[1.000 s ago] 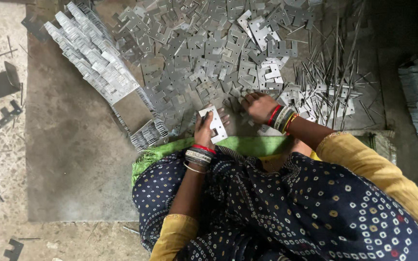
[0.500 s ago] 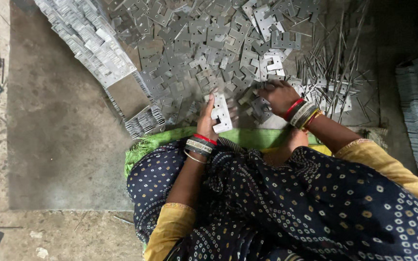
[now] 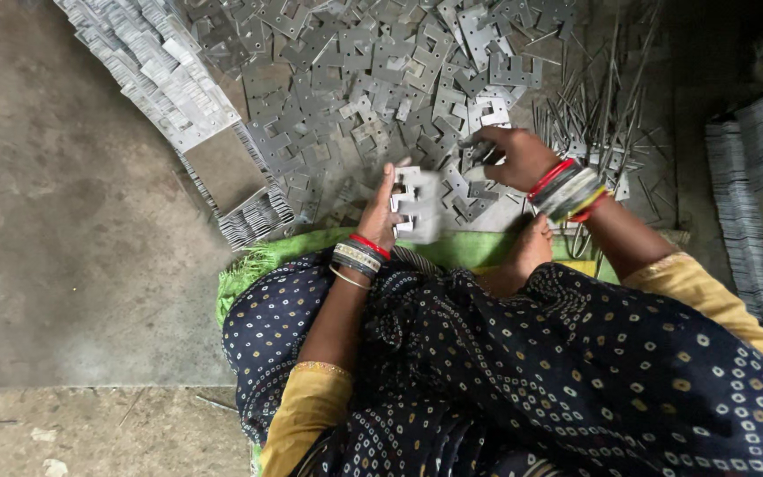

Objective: The person picks up individual small metal E-shaped pieces from a pile on the floor and stacks them neatly on top of an existing stack of identical pieces.

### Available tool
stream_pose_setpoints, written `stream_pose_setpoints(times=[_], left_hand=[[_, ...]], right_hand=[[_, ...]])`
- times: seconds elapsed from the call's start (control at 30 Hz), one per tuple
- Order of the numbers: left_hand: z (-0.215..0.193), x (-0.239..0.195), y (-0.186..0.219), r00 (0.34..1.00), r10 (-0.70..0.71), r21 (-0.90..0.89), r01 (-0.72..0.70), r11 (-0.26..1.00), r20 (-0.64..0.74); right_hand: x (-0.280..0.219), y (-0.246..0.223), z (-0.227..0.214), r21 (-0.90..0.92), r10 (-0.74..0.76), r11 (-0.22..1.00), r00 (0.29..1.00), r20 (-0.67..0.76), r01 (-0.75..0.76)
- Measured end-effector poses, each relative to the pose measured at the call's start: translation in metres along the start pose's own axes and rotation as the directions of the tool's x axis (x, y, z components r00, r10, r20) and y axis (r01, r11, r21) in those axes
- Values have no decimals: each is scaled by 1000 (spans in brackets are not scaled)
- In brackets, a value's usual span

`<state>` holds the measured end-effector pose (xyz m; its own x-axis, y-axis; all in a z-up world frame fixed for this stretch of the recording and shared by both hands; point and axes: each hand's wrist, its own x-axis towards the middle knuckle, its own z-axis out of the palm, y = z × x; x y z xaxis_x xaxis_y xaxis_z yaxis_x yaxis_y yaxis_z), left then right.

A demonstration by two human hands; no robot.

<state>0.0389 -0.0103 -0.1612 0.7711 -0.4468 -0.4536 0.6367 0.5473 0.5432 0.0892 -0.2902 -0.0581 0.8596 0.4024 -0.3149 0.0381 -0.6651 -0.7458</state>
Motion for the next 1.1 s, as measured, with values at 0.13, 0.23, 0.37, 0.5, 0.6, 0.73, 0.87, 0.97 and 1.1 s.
stream_pose_setpoints(times=[0.13, 0.23, 0.37, 0.5, 0.6, 0.73, 0.87, 0.97, 1.1], left_hand=[[7, -6, 10, 998, -31, 94, 25, 995, 59], [6, -4, 3, 998, 38, 148, -29, 989, -55], [5, -4, 6, 999, 37, 24, -37, 999, -17], [24, -8, 5, 993, 93, -142, -102, 985, -68], [43, -14, 3, 994, 18, -295, -49, 954, -105], [44, -9, -14, 999, 26, -227, -17, 974, 35], [29, 3, -24, 999, 43, -144, -38, 989, 31], [16, 13, -29, 994, 82, -122, -91, 988, -73], [0, 21, -30, 987, 65, -125, -83, 989, -144]], right_hand=[[1, 32, 26, -757, -132, 649, 991, -20, 71], [-1, 62, 34, -859, -170, 496, 984, 48, 127], [-2, 86, 21, -760, 7, 643, 993, -115, -92], [-5, 90, 13, -646, 45, 756, 993, -106, -103], [-6, 90, 17, -631, 84, 764, 991, -102, -130], [-7, 85, 25, -646, 75, 746, 984, -161, -162], [-10, 75, 17, -673, 118, 702, 971, -209, -230], [-11, 59, 9, -606, 109, 750, 953, -284, -266], [-10, 16, -5, -313, 206, 917, 965, -161, -247]])
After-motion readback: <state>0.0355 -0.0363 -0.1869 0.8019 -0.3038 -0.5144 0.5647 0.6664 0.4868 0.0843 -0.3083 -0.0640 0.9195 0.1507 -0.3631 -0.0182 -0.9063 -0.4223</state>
